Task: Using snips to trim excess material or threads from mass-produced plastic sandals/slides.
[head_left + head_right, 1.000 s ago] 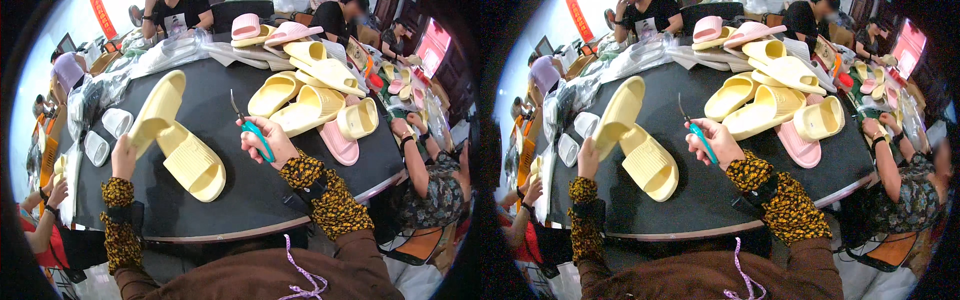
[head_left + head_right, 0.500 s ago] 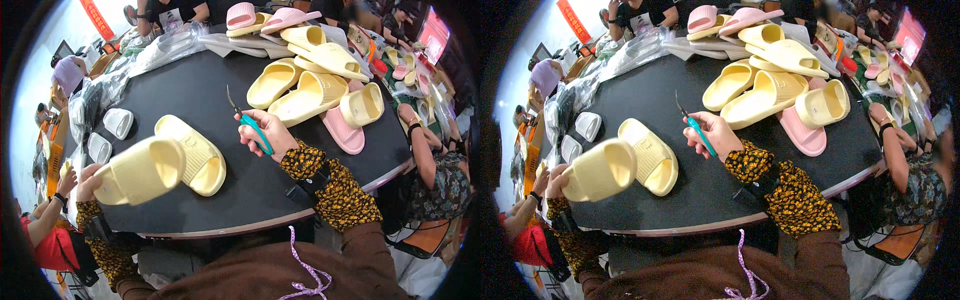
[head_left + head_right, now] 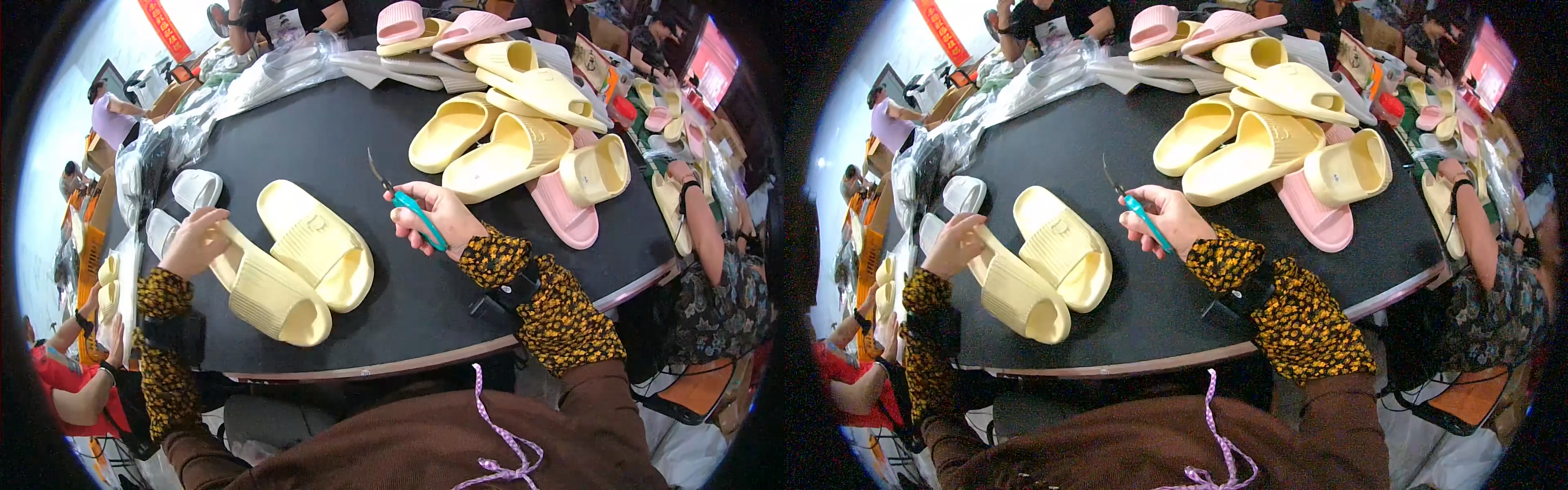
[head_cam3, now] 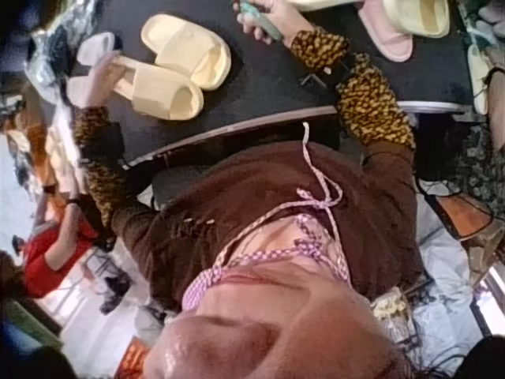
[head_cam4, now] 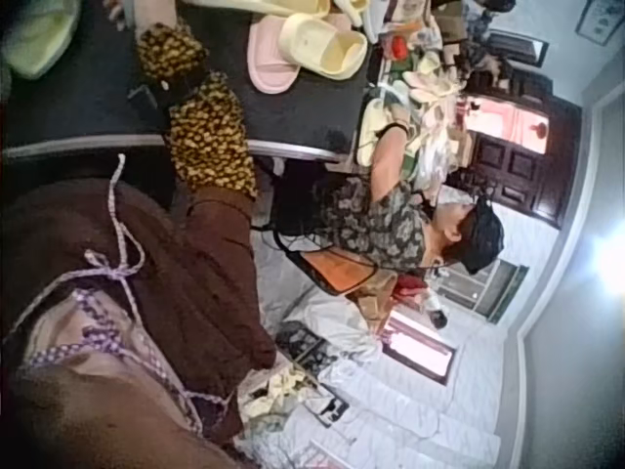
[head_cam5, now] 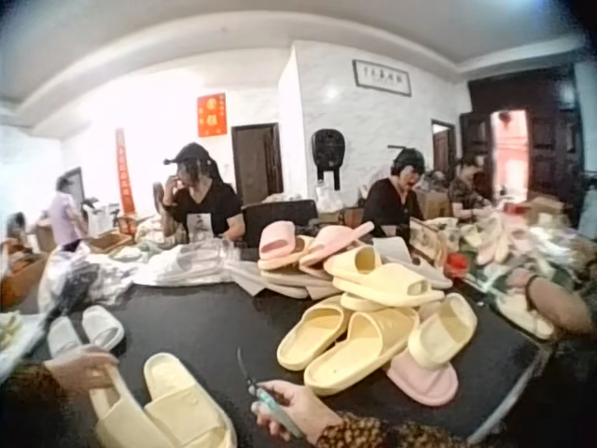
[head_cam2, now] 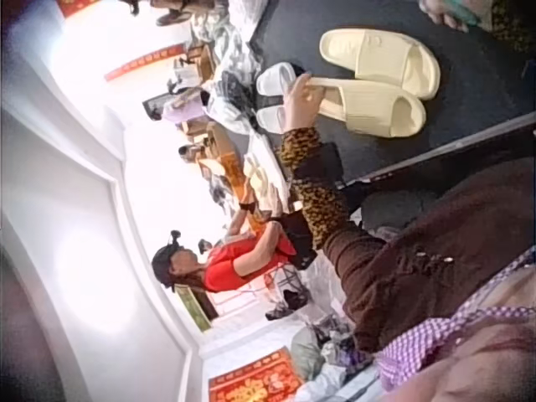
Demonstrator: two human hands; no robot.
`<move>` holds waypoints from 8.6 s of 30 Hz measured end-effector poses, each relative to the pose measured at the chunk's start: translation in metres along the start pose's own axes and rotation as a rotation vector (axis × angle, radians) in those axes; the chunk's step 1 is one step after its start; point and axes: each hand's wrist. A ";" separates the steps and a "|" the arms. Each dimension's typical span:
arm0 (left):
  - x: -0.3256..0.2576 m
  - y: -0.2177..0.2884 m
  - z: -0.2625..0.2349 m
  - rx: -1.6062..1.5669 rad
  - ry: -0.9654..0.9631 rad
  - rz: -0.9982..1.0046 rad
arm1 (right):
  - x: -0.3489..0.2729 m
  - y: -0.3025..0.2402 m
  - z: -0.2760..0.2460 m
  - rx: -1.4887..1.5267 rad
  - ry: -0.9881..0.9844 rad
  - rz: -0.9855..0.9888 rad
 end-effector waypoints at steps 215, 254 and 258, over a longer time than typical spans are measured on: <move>0.033 0.104 0.100 -1.064 -0.086 0.017 | -0.022 -0.049 -0.038 0.173 0.291 -0.517; 0.244 0.251 0.180 -1.367 -0.038 0.349 | -0.012 -0.037 -0.030 0.200 0.429 -0.613; 0.237 0.262 0.189 -1.368 0.052 0.328 | -0.013 -0.034 -0.032 0.198 0.470 -0.610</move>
Point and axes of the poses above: each hand's wrist, its own x-axis towards the middle knuckle, its own z-axis out of the palm, y = z × x, and after that the axes turned 2 degrees about -x, right-handed
